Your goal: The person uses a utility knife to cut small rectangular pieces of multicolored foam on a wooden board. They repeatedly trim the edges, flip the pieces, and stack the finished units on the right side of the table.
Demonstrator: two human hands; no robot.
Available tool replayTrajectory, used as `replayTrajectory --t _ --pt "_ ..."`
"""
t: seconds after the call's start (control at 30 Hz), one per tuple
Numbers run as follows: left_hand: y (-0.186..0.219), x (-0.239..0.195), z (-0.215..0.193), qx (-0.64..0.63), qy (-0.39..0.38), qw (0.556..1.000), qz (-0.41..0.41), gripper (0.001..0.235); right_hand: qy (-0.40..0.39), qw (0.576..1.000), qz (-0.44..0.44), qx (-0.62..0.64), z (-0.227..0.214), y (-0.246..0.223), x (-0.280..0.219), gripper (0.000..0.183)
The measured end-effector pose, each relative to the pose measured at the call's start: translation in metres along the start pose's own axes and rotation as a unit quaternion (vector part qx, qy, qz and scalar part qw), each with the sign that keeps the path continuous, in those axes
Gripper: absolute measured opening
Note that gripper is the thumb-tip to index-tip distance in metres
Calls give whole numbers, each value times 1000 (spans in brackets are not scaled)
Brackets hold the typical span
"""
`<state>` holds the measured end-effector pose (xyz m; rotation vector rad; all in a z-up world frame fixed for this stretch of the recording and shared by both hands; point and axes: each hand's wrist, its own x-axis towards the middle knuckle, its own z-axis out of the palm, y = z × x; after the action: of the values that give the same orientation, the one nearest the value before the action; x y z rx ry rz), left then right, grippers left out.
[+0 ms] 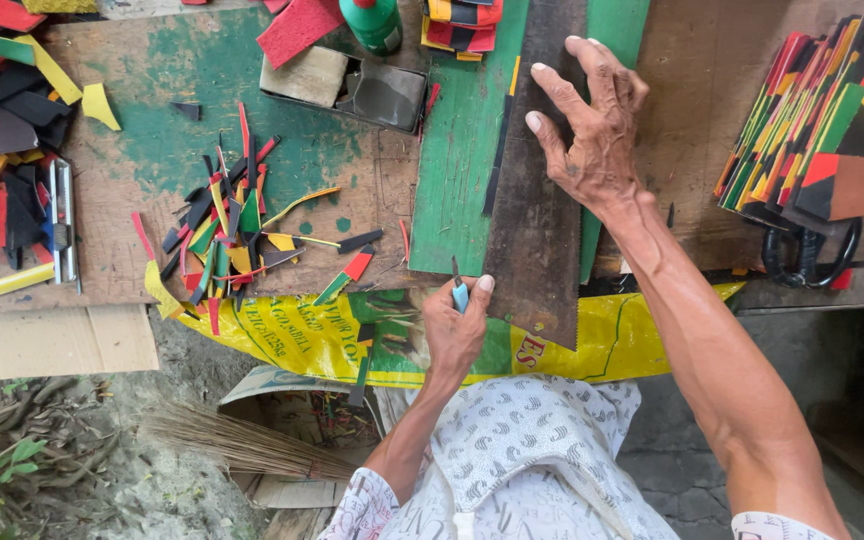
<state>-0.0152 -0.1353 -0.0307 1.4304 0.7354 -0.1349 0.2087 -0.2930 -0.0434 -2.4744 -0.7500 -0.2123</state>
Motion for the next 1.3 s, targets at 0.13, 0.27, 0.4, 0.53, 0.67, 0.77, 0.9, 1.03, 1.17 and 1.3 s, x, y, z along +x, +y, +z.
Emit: replayTrajectory --t 0.13,0.27,0.4,0.53,0.67,0.77,0.9,1.03,1.17,1.3 --pt "-2 1 0 -9 1 1000 -5 30 -1 1000 1 4 1 1 0 43" --pt "-2 2 0 -13 1 1000 -10 30 -1 1000 -1 2 2 1 -1 44" --pt "-4 2 -1 0 -2 1000 -8 31 -34 999 3 -5 -4 -2 1 47" --pt "-5 4 -2 3 -2 1000 -4 32 -129 992 5 18 -21 -3 6 84" --pt "-6 5 -1 5 -4 1000 -10 31 -203 979 16 17 -33 -7 11 125" --pt "-6 6 -3 12 3 1000 -22 30 -206 978 22 7 -34 -13 14 131" --pt "-6 3 -2 15 -4 1000 -11 31 -206 978 24 -6 -35 -18 13 130" --pt "1 2 -4 12 -12 999 -38 31 -231 971 54 -40 -30 -28 15 129" --pt "26 -3 -29 154 -59 983 -83 31 -227 970 58 -57 -31 -32 14 124" --pt "66 -12 -71 97 -62 993 -9 29 -188 981 35 -19 -33 -32 3 114"
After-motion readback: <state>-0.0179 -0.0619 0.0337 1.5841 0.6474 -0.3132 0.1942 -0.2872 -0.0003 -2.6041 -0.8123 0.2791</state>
